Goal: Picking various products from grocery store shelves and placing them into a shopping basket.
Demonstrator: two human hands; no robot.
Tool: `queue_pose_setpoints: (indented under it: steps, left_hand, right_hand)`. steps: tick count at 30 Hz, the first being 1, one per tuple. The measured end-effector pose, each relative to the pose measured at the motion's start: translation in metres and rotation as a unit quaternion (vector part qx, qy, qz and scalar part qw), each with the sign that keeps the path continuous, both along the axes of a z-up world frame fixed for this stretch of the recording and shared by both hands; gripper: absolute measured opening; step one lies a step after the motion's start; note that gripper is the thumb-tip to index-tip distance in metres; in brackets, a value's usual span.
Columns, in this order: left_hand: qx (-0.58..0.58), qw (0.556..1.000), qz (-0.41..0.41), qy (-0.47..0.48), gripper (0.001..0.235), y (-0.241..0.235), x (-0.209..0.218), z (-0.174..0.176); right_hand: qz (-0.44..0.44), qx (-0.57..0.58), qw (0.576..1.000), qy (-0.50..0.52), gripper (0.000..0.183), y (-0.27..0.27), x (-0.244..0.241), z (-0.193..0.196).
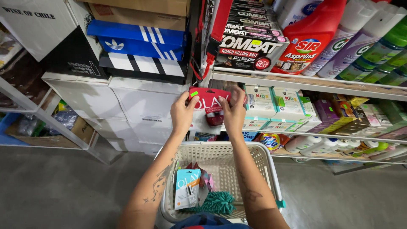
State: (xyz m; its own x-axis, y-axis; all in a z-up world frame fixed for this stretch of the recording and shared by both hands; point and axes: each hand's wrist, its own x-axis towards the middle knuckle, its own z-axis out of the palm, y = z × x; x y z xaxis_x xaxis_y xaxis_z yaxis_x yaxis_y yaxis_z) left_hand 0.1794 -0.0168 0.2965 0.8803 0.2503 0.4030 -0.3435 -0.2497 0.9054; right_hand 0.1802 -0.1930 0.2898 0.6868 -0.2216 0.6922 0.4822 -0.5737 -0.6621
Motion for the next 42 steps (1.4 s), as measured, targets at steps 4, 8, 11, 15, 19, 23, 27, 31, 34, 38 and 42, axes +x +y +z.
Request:
queue_pose_setpoints:
  steps: [4, 8, 11, 15, 19, 23, 27, 31, 34, 38, 42]
  left_hand:
    - [0.159, 0.94, 0.139, -0.268, 0.029, 0.003, -0.001, 0.012]
    - [0.093, 0.974, 0.048, -0.201, 0.028, 0.007, 0.009, -0.01]
    - [-0.002, 0.998, -0.044, -0.055, 0.03, 0.006, 0.007, -0.023]
    - [-0.103, 0.988, -0.112, -0.011, 0.028, 0.006, 0.003, -0.04]
    - [-0.121, 0.978, -0.169, -0.015, 0.027, 0.005, -0.003, -0.078]
    - [-0.125, 0.97, -0.184, 0.096, 0.032, 0.003, -0.005, -0.124]
    - [-0.151, 0.963, -0.206, 0.083, 0.035, 0.009, -0.012, -0.143]
    - [-0.109, 0.98, -0.159, 0.057, 0.034, 0.009, -0.018, -0.128]
    - [-0.193, 0.969, -0.151, 0.022, 0.053, 0.012, -0.03, -0.084]
    - [-0.192, 0.95, -0.23, 0.087, 0.049, 0.02, -0.014, -0.107]
    - [-0.077, 0.966, -0.213, 0.125, 0.04, 0.015, -0.005, -0.138]
  right_hand:
    - [0.093, 0.125, 0.987, 0.024, 0.057, 0.0, -0.007, 0.0]
    - [0.109, 0.207, 0.963, 0.133, 0.045, -0.003, 0.0, -0.013]
    - [0.142, 0.228, 0.956, 0.118, 0.028, -0.011, 0.007, -0.033]
    - [0.033, 0.085, 0.987, 0.13, 0.023, -0.016, 0.003, -0.043]
    - [0.222, 0.333, 0.899, 0.179, 0.023, -0.014, -0.004, -0.064]
    - [0.249, 0.297, 0.899, 0.205, 0.024, -0.02, -0.008, -0.115]
    - [0.256, 0.307, 0.875, 0.273, 0.029, -0.014, -0.023, -0.114]
    - [0.284, 0.27, 0.892, 0.227, 0.029, -0.018, -0.02, -0.124]
    - [0.274, 0.301, 0.863, 0.298, 0.031, -0.026, -0.018, -0.12]
    - [0.089, 0.02, 0.977, 0.19, 0.048, -0.016, -0.04, -0.062]
    - [-0.048, -0.237, 0.966, -0.085, 0.073, 0.004, -0.038, -0.02]
